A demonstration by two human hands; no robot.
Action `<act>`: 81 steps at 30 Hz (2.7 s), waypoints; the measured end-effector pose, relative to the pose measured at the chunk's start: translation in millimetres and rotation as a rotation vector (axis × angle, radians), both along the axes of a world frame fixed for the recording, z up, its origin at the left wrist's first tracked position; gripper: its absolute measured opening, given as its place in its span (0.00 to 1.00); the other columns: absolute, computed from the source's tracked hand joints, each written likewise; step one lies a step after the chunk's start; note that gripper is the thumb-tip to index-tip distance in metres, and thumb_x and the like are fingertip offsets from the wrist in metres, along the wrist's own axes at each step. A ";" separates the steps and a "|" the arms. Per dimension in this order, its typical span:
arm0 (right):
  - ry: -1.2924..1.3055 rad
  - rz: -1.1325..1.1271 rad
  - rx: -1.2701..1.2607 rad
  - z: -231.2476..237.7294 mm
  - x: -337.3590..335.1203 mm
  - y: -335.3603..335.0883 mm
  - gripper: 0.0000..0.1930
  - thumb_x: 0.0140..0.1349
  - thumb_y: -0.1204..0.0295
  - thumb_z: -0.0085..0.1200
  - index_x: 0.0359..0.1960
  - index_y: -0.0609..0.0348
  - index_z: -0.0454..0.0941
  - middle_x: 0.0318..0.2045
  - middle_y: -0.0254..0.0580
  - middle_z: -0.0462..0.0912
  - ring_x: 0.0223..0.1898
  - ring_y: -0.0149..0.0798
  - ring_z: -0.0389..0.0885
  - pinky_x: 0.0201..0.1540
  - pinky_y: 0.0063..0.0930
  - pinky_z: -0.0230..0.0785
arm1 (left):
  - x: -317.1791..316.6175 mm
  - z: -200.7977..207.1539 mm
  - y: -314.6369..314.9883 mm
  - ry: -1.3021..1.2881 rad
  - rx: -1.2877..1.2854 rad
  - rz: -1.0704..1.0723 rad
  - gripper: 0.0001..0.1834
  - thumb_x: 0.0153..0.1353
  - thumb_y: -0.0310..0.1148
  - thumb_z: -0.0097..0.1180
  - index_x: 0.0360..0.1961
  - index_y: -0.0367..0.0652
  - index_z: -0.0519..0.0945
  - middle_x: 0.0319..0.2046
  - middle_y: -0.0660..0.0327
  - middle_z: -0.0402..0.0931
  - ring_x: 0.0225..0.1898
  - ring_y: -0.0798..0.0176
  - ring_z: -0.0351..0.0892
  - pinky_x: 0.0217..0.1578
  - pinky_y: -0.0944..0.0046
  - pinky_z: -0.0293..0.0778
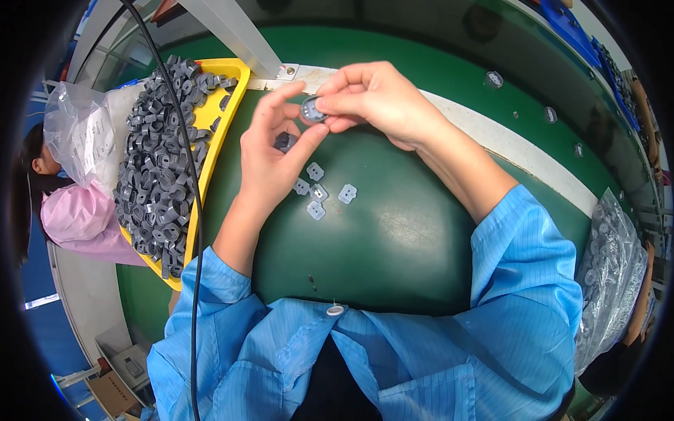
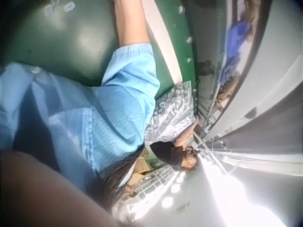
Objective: The person fits small white plastic clips into grey plastic circular components by hand, assembling them on a production line.
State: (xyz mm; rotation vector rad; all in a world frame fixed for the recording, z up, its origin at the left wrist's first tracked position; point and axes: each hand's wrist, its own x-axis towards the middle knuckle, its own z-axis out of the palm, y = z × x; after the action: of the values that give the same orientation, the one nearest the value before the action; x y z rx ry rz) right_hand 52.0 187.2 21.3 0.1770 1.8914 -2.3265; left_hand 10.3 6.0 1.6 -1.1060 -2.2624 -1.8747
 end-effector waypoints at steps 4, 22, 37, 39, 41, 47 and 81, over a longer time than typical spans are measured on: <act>0.002 0.065 0.024 8.2 4.6 -0.8 0.10 0.55 0.77 0.61 0.38 0.68 0.77 0.30 0.42 0.83 0.30 0.28 0.82 0.35 0.17 0.77 | -6.6 0.5 -4.8 0.201 -0.044 -0.049 0.21 0.47 0.22 0.66 0.45 0.45 0.80 0.28 0.64 0.79 0.22 0.75 0.70 0.21 0.75 0.66; 0.110 0.137 -0.186 -2.9 2.6 -4.9 0.07 0.53 0.76 0.55 0.33 0.58 0.71 0.23 0.29 0.73 0.20 0.20 0.65 0.22 0.13 0.55 | 1.7 4.5 1.4 0.166 -0.038 -0.054 0.21 0.47 0.25 0.66 0.45 0.42 0.78 0.22 0.66 0.68 0.25 0.73 0.67 0.27 0.72 0.67; 0.595 -0.281 1.312 -11.5 29.7 28.5 0.09 0.51 0.69 0.59 0.32 0.58 0.78 0.34 0.43 0.77 0.39 0.47 0.73 0.42 0.35 0.69 | -9.7 0.0 -8.2 -0.403 -0.185 -0.083 0.20 0.53 0.18 0.60 0.50 0.34 0.74 0.39 0.60 0.76 0.37 0.73 0.77 0.40 0.73 0.75; 0.509 0.023 1.436 0.6 66.7 -15.3 0.09 0.50 0.66 0.61 0.28 0.58 0.79 0.33 0.41 0.75 0.38 0.44 0.71 0.42 0.34 0.67 | -8.0 4.1 -8.4 -0.335 -0.272 -0.036 0.20 0.53 0.19 0.62 0.48 0.34 0.76 0.37 0.61 0.77 0.34 0.75 0.77 0.38 0.74 0.76; 0.631 0.057 1.481 -4.9 86.0 -36.4 0.12 0.49 0.63 0.62 0.29 0.58 0.79 0.30 0.40 0.72 0.35 0.43 0.69 0.41 0.34 0.66 | -7.2 2.5 -5.6 -0.097 -0.229 -0.064 0.21 0.53 0.19 0.62 0.49 0.37 0.77 0.34 0.62 0.77 0.31 0.77 0.77 0.35 0.75 0.76; 0.525 0.087 1.078 -4.2 69.2 -31.5 0.09 0.47 0.69 0.65 0.28 0.57 0.81 0.26 0.38 0.73 0.33 0.39 0.71 0.38 0.31 0.67 | -8.1 -4.9 -5.7 -0.295 -0.083 -0.083 0.22 0.50 0.19 0.62 0.49 0.37 0.76 0.31 0.59 0.78 0.27 0.73 0.79 0.30 0.73 0.77; 0.073 0.022 0.025 -10.7 4.3 -9.8 0.06 0.56 0.73 0.62 0.30 0.59 0.77 0.27 0.36 0.82 0.28 0.24 0.79 0.29 0.15 0.69 | 13.5 -6.6 8.0 0.119 0.004 0.037 0.26 0.48 0.18 0.66 0.50 0.40 0.75 0.46 0.57 0.62 0.40 0.67 0.77 0.38 0.71 0.81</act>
State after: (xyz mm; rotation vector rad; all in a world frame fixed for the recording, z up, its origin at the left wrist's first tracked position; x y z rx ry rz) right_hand 56.2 177.4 10.7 0.0744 1.9470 -2.3266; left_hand 23.8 14.0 -5.0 -1.1339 -2.1985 -1.7492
